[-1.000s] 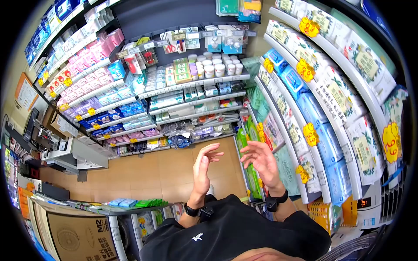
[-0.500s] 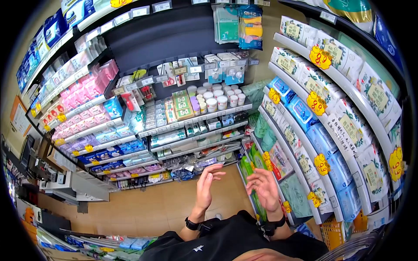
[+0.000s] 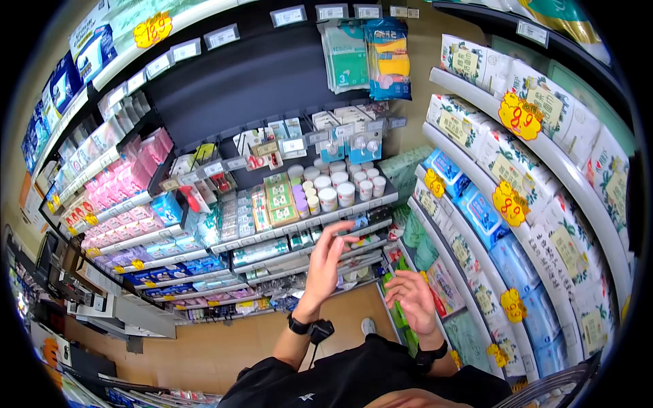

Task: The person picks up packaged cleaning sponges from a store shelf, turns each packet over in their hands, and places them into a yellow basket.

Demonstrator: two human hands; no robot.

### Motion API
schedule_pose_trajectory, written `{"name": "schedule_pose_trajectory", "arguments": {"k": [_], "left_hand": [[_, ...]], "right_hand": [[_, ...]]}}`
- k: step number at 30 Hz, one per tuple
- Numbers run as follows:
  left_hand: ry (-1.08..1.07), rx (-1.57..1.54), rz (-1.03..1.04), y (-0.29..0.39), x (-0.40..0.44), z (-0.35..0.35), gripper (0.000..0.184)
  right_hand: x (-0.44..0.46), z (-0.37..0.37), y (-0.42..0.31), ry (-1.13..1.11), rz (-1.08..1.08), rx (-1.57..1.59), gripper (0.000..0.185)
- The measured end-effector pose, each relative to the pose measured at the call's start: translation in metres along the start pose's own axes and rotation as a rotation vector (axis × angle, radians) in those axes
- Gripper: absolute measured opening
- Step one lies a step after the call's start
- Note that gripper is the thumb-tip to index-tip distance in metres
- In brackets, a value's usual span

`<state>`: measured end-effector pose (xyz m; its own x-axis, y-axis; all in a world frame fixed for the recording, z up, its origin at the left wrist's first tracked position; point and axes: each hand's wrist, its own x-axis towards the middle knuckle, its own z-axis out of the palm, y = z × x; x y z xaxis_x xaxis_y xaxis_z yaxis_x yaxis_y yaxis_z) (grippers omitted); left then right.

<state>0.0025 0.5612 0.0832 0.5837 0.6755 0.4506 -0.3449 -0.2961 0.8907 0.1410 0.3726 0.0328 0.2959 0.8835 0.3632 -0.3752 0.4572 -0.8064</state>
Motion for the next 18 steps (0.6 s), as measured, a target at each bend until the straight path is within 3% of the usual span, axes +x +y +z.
{"name": "schedule_pose_trajectory", "arguments": {"k": [7, 10, 18], "left_hand": [[0.062, 0.295, 0.194, -0.019, 0.196, 0.001, 0.032], [0.183, 0.408, 0.264, -0.046, 0.285, -0.001, 0.033], [0.398, 0.652, 0.236, -0.073, 0.43, -0.01, 0.047]], "right_hand": [[0.07, -0.051, -0.009, -0.113, 0.006, 0.001, 0.053], [0.093, -0.066, -0.014, -0.139, -0.003, -0.02, 0.053], [0.123, -0.102, -0.023, -0.108, 0.04, -0.065, 0.056]]}}
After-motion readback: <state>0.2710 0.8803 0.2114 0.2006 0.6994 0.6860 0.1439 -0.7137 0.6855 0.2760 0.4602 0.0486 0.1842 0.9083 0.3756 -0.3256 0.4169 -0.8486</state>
